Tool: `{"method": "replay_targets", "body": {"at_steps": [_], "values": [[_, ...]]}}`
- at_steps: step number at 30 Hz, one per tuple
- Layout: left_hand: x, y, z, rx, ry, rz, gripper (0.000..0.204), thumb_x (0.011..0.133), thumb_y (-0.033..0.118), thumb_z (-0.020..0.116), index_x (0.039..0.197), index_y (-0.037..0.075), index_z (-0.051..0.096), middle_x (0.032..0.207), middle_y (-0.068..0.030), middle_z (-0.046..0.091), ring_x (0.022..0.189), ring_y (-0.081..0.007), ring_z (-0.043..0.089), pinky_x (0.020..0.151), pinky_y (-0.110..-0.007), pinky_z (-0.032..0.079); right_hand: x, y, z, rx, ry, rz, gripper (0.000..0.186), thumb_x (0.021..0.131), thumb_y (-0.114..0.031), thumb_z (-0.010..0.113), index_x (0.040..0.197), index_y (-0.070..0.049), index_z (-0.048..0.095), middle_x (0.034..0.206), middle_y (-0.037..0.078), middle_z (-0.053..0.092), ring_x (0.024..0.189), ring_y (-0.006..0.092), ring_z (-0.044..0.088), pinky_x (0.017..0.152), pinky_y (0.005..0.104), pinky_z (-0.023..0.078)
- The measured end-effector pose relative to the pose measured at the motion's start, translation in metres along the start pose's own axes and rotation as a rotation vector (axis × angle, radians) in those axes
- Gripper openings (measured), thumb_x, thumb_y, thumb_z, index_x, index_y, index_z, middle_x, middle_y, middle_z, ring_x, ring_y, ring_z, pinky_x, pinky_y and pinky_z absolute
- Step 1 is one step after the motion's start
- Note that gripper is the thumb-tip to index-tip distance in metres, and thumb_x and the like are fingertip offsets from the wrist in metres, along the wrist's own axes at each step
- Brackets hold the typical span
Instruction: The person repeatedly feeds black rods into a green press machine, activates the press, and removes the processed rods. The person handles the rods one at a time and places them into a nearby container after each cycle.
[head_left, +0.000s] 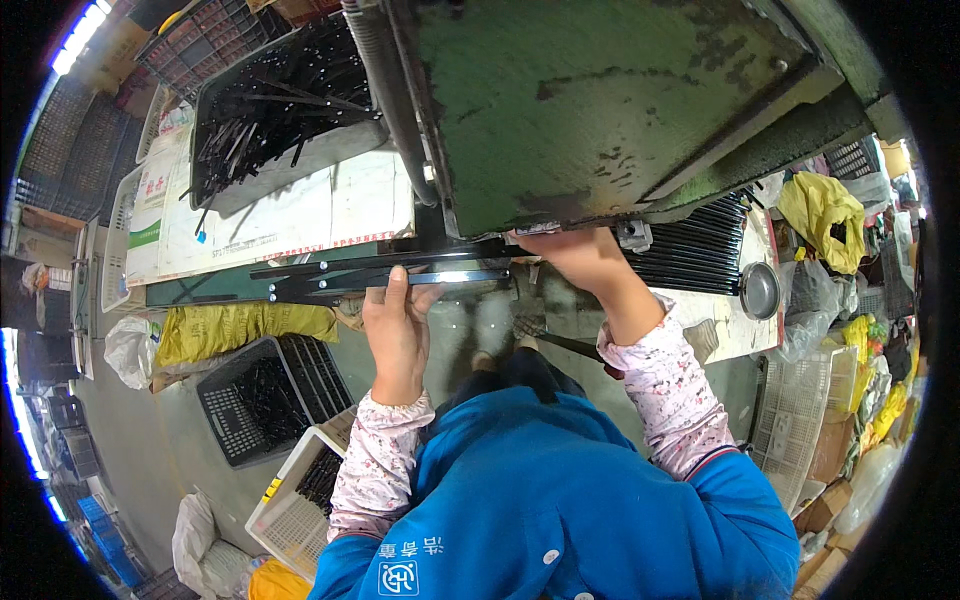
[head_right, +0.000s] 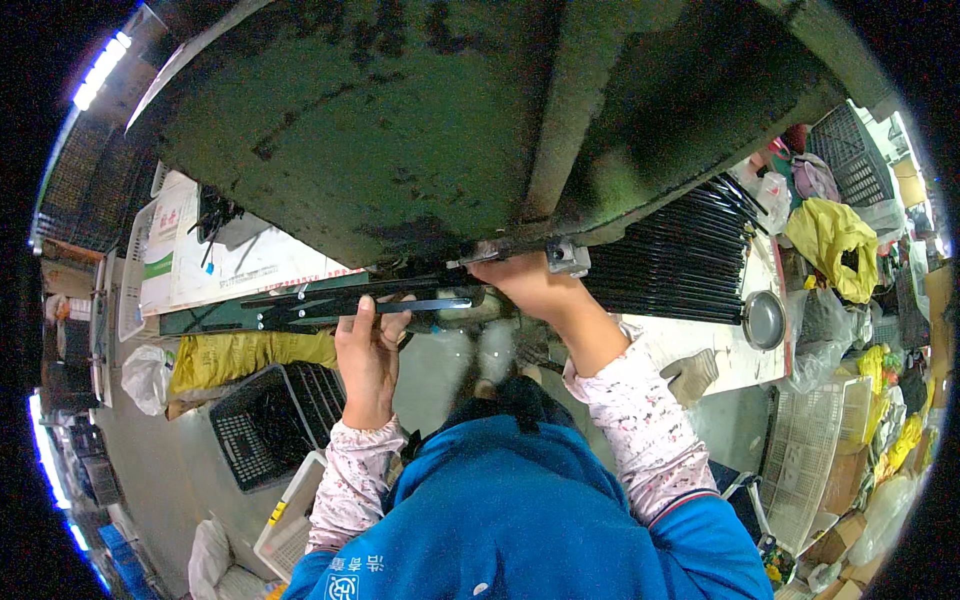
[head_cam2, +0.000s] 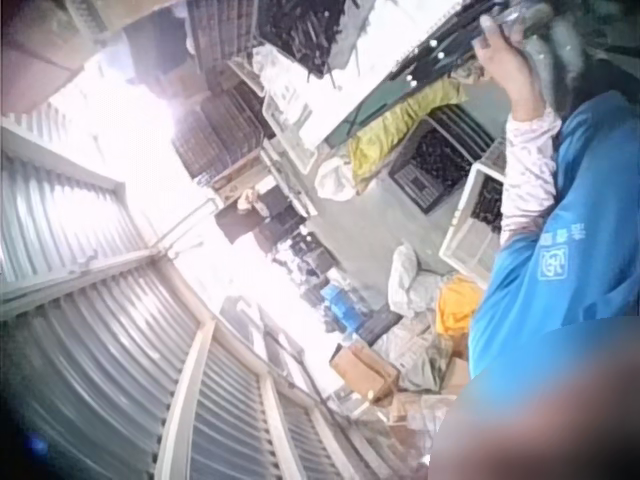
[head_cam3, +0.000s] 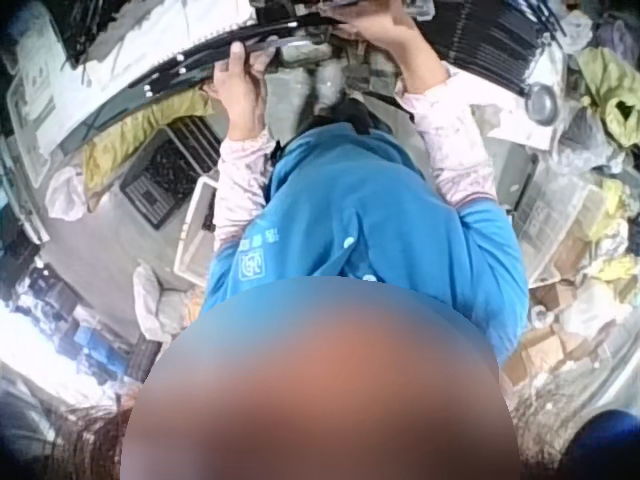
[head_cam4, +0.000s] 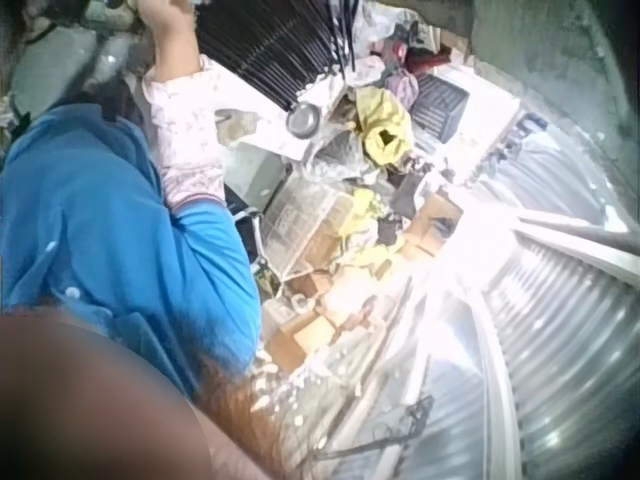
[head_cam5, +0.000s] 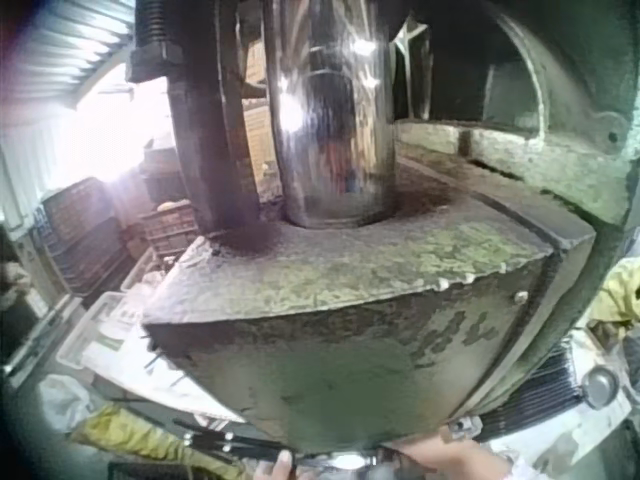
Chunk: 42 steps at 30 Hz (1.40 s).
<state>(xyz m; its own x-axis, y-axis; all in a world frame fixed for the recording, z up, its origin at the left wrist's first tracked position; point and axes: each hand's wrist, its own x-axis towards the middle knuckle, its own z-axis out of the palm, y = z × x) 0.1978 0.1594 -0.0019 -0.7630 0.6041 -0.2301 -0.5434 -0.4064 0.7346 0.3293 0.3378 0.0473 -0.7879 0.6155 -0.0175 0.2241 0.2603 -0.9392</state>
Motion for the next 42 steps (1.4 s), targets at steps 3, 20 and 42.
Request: {"method": "replay_targets", "body": {"at_steps": [3, 20, 42], "values": [[0.002, -0.001, -0.001, 0.017, -0.032, 0.014, 0.023, 0.096, 0.015, 0.055, 0.105, -0.005, 0.048, 0.095, -0.0144, 0.062, 0.086, -0.0261, 0.067, 0.073, -0.036, 0.061, -0.001, -0.007, -0.001, -0.146, -0.01, -0.108, 0.033, 0.081, -0.01, 0.071, 0.111, 0.0, 0.062, 0.11, 0.007, 0.066, 0.098, 0.0169, 0.06, 0.084, 0.0302, 0.048], [0.004, 0.002, 0.002, 0.099, -0.047, 0.042, 0.023, 0.096, 0.017, 0.055, 0.1, -0.003, 0.046, 0.104, -0.0217, 0.062, 0.092, -0.0332, 0.068, 0.078, -0.041, 0.061, -0.008, 0.025, -0.015, -0.62, 0.116, -0.447, 0.036, 0.082, -0.029, 0.071, 0.109, -0.006, 0.065, 0.104, 0.014, 0.068, 0.096, 0.0333, 0.063, 0.083, 0.04, 0.049], [0.002, 0.004, 0.03, -0.048, -0.147, 0.022, 0.034, 0.096, 0.014, 0.055, 0.124, 0.0, 0.041, 0.11, -0.0211, 0.059, 0.089, -0.0275, 0.067, 0.079, -0.038, 0.059, 0.051, 0.177, 0.021, -0.781, 0.573, -0.435, 0.018, 0.085, -0.013, 0.057, 0.097, -0.003, 0.066, 0.096, 0.017, 0.065, 0.089, 0.037, 0.061, 0.073, 0.0456, 0.047]]}}
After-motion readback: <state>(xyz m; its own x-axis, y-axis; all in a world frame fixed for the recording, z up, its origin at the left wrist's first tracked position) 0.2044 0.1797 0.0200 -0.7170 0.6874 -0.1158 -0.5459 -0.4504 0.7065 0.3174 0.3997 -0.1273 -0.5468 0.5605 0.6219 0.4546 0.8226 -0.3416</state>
